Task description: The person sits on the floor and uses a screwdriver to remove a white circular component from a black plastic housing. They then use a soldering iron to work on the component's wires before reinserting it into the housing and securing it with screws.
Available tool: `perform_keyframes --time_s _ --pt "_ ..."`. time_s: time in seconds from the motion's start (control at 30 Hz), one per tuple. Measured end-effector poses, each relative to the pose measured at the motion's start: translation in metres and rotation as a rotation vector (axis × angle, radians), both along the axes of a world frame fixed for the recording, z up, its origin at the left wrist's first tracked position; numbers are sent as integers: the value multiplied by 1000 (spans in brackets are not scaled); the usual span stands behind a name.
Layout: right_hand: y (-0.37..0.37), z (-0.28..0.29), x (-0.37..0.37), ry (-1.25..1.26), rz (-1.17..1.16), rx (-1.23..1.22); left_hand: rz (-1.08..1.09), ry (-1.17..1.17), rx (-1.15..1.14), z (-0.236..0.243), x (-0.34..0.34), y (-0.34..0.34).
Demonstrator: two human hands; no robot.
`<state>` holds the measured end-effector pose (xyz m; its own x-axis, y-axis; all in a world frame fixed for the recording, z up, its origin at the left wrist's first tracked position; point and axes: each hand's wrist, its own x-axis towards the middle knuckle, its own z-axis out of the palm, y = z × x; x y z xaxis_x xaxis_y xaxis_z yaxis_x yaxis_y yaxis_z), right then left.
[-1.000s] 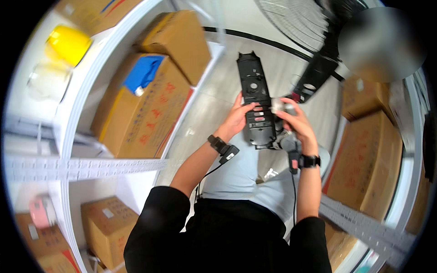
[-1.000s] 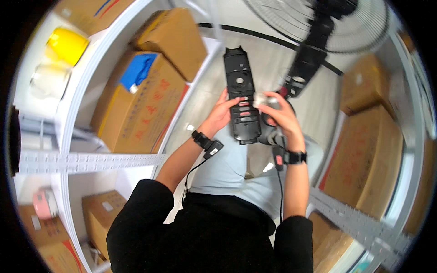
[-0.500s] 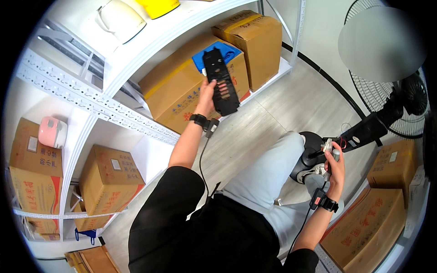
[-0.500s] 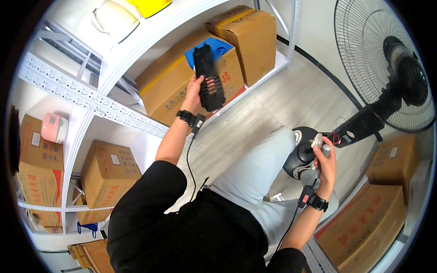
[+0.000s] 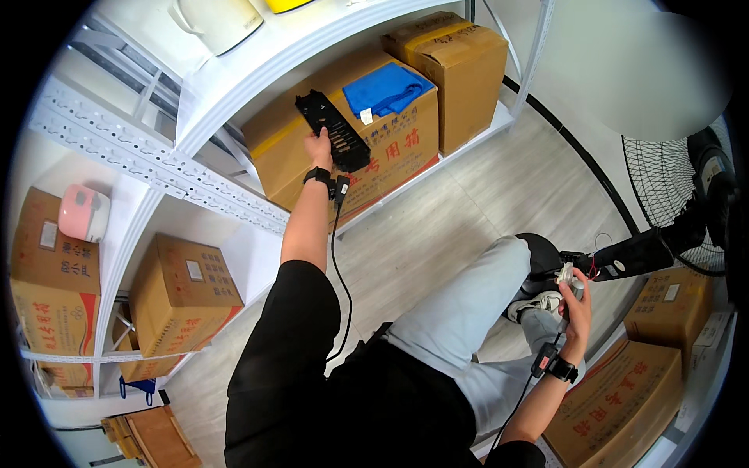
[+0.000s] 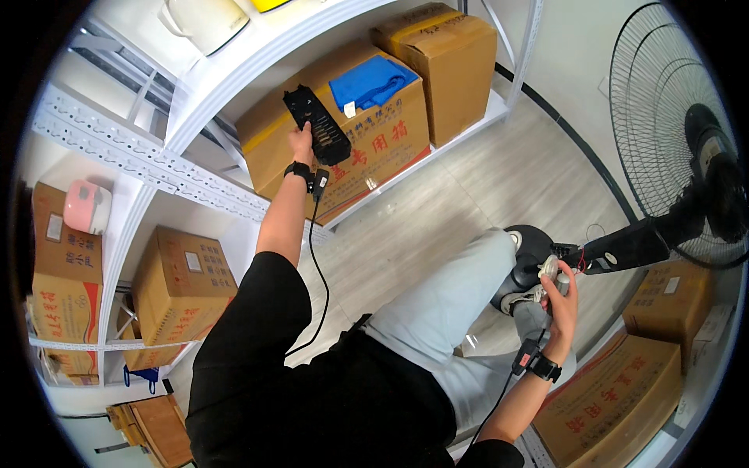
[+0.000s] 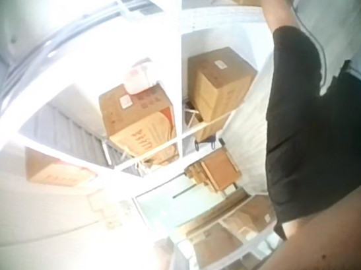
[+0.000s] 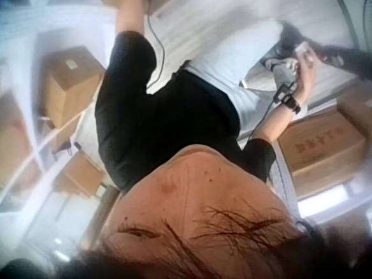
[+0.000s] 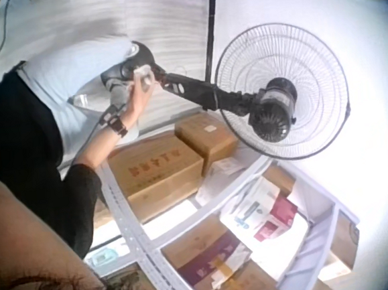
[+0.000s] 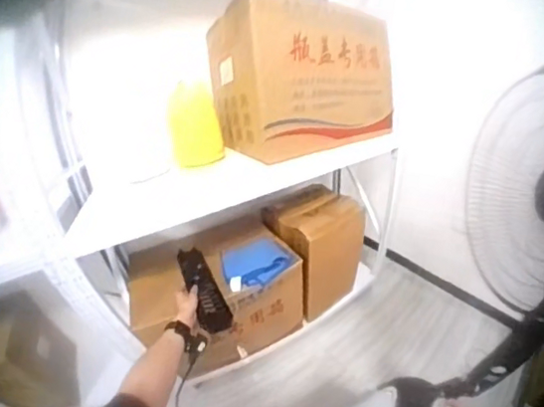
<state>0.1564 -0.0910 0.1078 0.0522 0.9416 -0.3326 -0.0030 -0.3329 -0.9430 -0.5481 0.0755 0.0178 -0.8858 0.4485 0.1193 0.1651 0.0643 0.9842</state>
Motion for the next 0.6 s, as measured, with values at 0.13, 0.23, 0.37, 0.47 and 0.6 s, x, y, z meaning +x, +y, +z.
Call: perform_keyframes --time_s 0.13,0.23,0.37,0.47,0.6 --pt "0 2 -7 -60 13 -13 44 74 -141 -2 2 -2" --pt "-5 6 -16 -61 15 -9 45 91 -162 0 -2 -8" --pt "-8 0 -21 -125 0 88 167 486 -334 23 4 -14" --pt "-13 8 -1 -213 -84 153 -33 881 -59 42 135 0" --pt "-5 8 -8 -330 -41 231 -900 209 63 57 257 -13"
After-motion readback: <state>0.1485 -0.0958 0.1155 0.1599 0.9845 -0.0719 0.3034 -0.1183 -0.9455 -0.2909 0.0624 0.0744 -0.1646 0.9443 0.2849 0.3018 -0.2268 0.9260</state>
